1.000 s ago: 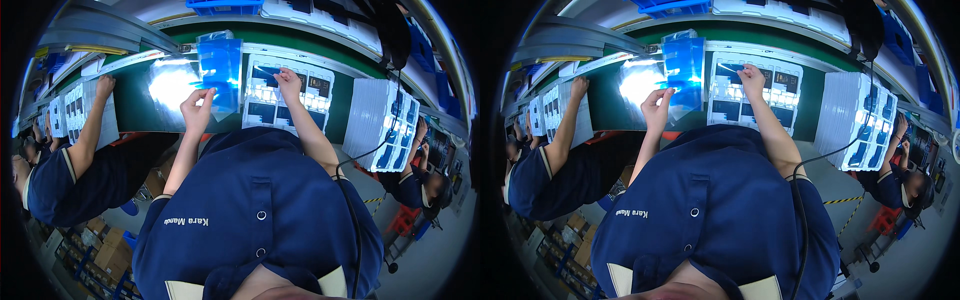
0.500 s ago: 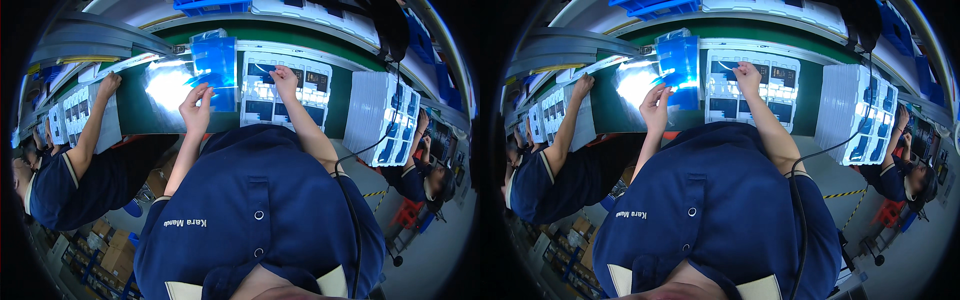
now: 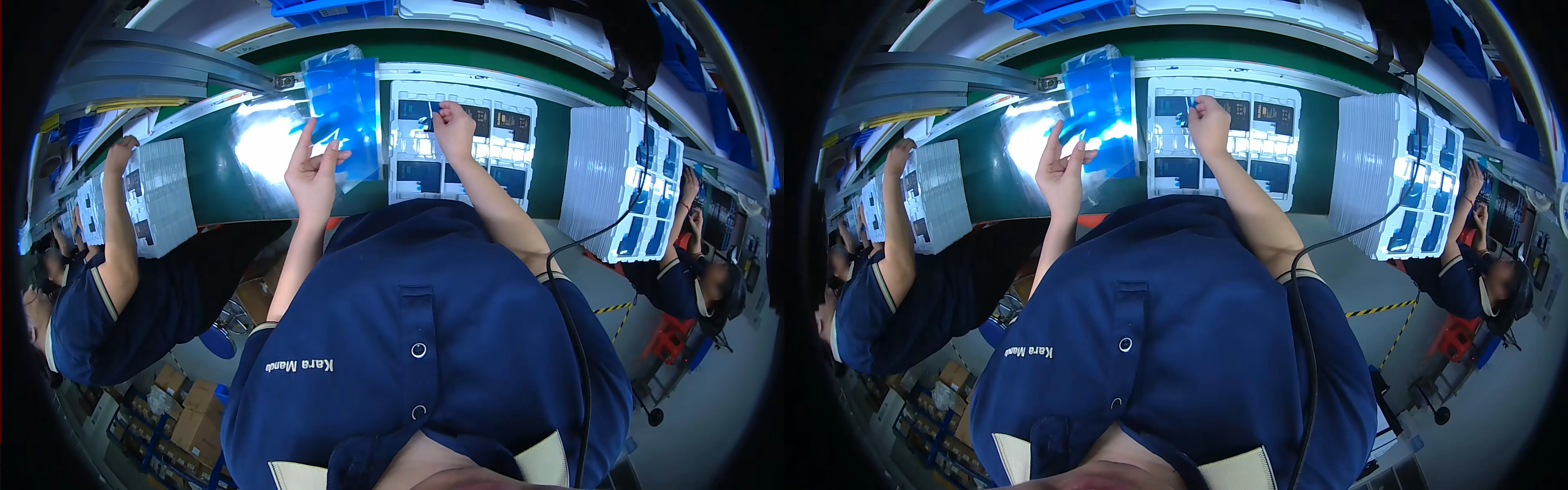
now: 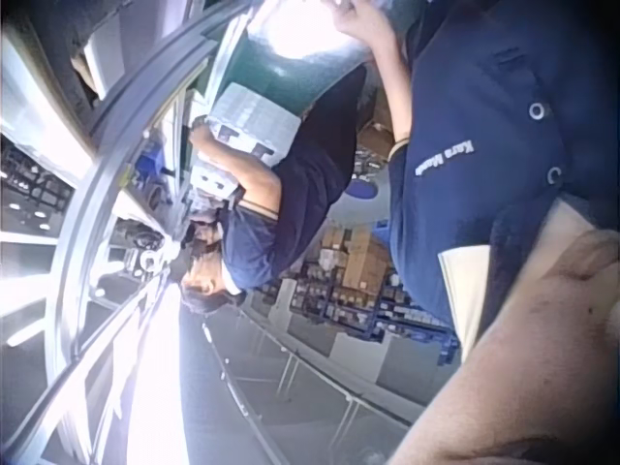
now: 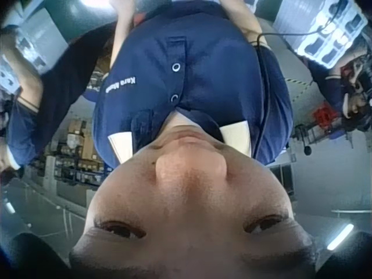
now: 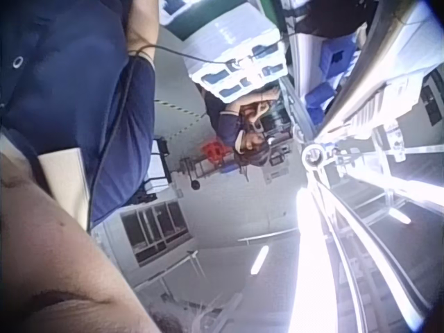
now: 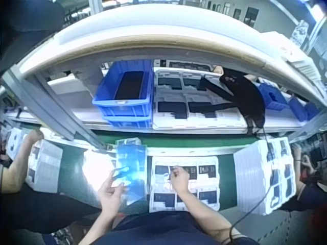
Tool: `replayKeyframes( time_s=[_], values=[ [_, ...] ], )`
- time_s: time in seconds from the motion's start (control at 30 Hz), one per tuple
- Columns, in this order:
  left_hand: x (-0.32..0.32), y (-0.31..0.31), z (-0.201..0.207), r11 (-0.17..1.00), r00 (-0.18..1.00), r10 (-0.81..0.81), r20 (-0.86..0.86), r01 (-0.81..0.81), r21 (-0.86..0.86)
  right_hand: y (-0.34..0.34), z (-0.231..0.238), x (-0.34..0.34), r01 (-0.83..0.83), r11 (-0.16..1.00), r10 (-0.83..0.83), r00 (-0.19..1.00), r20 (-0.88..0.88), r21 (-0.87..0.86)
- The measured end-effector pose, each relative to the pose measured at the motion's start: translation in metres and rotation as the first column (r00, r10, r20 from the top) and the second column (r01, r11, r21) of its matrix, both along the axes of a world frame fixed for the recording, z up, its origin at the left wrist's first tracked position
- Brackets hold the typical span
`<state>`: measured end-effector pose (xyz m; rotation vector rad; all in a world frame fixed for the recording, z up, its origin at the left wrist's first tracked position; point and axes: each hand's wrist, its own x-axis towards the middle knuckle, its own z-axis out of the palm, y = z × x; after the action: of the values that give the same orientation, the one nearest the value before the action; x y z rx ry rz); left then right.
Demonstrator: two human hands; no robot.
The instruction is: The person places small blue electronic components into a white plastic tray with multiple compartments. They handle the components one by one, arranging them in the tray. After filling the tray, they place it on a stack of similar trays and then handle a stack of clear plastic bags.
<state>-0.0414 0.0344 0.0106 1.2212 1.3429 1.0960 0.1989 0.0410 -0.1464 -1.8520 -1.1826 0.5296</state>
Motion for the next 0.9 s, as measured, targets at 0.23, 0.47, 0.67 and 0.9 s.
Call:
replayKeyframes(
  time_s=[0.23, 0.47, 0.67, 0.9],
  values=[
    [0.005, -0.001, 0.011, 0.987, 0.985, -0.158, 0.062, 0.158, 0.007, -0.001, 0.059, -0.018, -0.021, 0.999, 0.025, 0.996, 0.084, -0.047],
    [0.003, -0.015, -0.015, 0.926, 0.937, -0.348, 0.043, 0.35, -0.141, -0.033, 0.129, -0.03, -0.422, 0.896, 0.348, 0.475, -0.808, 0.138],
    [0.015, -0.014, -0.004, 0.925, 0.922, -0.325, 0.212, 0.357, -0.132, -0.049, 0.123, -0.016, -0.514, 0.858, 0.336, 0.555, -0.761, 0.004],
    [0.01, -0.013, -0.027, 0.939, 0.938, -0.304, 0.166, 0.324, -0.116, -0.052, 0.12, -0.01, -0.488, 0.866, 0.451, 0.663, -0.598, 0.111]
  ],
)
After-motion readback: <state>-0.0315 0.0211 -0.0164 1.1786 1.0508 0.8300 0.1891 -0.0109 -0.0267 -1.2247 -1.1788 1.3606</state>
